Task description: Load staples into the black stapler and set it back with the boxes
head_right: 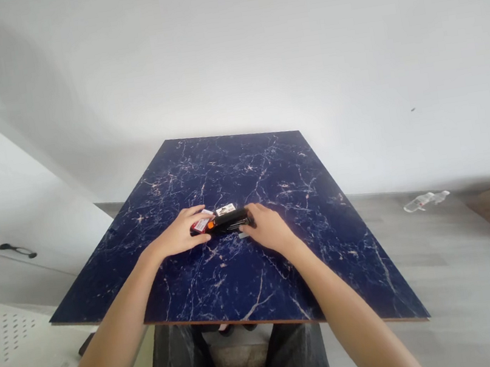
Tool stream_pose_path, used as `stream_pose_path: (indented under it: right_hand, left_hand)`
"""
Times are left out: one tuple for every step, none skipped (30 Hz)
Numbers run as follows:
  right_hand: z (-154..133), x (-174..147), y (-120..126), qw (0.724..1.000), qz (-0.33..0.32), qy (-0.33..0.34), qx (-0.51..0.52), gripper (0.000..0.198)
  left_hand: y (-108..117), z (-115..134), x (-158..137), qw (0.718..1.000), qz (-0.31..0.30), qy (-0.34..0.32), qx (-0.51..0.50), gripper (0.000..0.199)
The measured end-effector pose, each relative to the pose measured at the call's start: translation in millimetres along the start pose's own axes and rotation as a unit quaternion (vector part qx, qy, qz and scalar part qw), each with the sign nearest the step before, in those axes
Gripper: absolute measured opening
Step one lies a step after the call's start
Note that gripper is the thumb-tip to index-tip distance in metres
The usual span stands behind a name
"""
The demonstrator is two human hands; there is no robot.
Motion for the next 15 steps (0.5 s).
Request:
stream_pose_path:
  right_hand:
    - [-1.3, 0.6, -2.0, 1.000, 0.002, 0.005, 0.006, 0.031]
    - [-1.8, 1.4, -3.8, 1.000, 0.002, 0.008, 0.009, 0.029]
    - [-1.3, 2.2, -5.2, 1.000, 0.001, 0.008, 0.009, 0.024]
    - [0.0, 3.2, -6.2, 1.000, 0.000, 0.005, 0.008, 0.018]
    - [1.4, 4.0, -6.7, 1.000, -0.001, 0.004, 0.008, 0.013]
    - [2.7, 4.8, -7.1, 1.000, -0.005, 0.007, 0.010, 0.010]
    - [3.8, 5.4, -7.4, 1.000, -0.008, 0.011, 0.014, 0.010]
    - [4.8, 5.8, -7.4, 1.000, -0.009, 0.016, 0.019, 0.011]
    - [5.7, 6.3, -7.6, 0.999, -0.010, 0.021, 0.023, 0.011]
    - [6.6, 6.9, -7.9, 0.999, -0.009, 0.025, 0.024, 0.011]
    - [7.6, 7.9, -8.4, 0.999, -0.007, 0.028, 0.023, 0.011]
    - [8.7, 9.2, -9.0, 0.999, -0.004, 0.030, 0.022, 0.010]
    - [10.0, 11.1, -9.5, 0.999, 0.001, 0.031, 0.023, 0.009]
    - [11.4, 13.5, -9.7, 0.999, 0.010, 0.030, 0.029, 0.005]
    - [13.0, 16.3, -9.6, 0.999, 0.022, 0.029, 0.039, 0.002]
  left_hand:
    - [1.7, -4.3, -1.0, 1.000, -0.004, 0.008, -0.010, 0.053]
    - [3.8, -8.3, -1.7, 1.000, -0.005, 0.012, -0.019, 0.051]
    - [6.3, -12.2, -2.2, 1.000, 0.000, 0.015, -0.025, 0.049]
    - [9.5, -16.2, -2.4, 0.999, 0.011, 0.018, -0.028, 0.048]
    - [13.0, -20.5, -2.7, 0.999, 0.027, 0.024, -0.028, 0.047]
    - [16.7, -25.0, -3.0, 0.998, 0.047, 0.032, -0.023, 0.046]
    - [19.9, -29.5, -3.4, 0.997, 0.066, 0.043, -0.015, 0.045]
    - [22.2, -33.7, -3.9, 0.995, 0.081, 0.054, -0.004, 0.044]
    - [23.3, -36.9, -4.1, 0.994, 0.090, 0.063, 0.010, 0.042]
    - [22.9, -39.0, -4.0, 0.993, 0.092, 0.068, 0.023, 0.040]
    - [21.4, -39.8, -3.5, 0.993, 0.087, 0.069, 0.036, 0.037]
    - [19.0, -39.3, -2.7, 0.994, 0.080, 0.066, 0.045, 0.034]
    - [16.1, -37.7, -1.7, 0.994, 0.071, 0.061, 0.050, 0.032]
    - [13.1, -35.2, -0.8, 0.995, 0.064, 0.056, 0.054, 0.031]
    - [10.3, -32.0, 0.1, 0.996, 0.057, 0.051, 0.055, 0.031]
Point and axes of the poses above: each hand's wrist, its own x-axis towards the middle knuckle, its own y-axis out of the back of the hand, z = x × y, the point moved 6 cm from there along x, towards the middle knuckle, and after that the axes turned 7 degrees about -y, right-handed, at the moved point
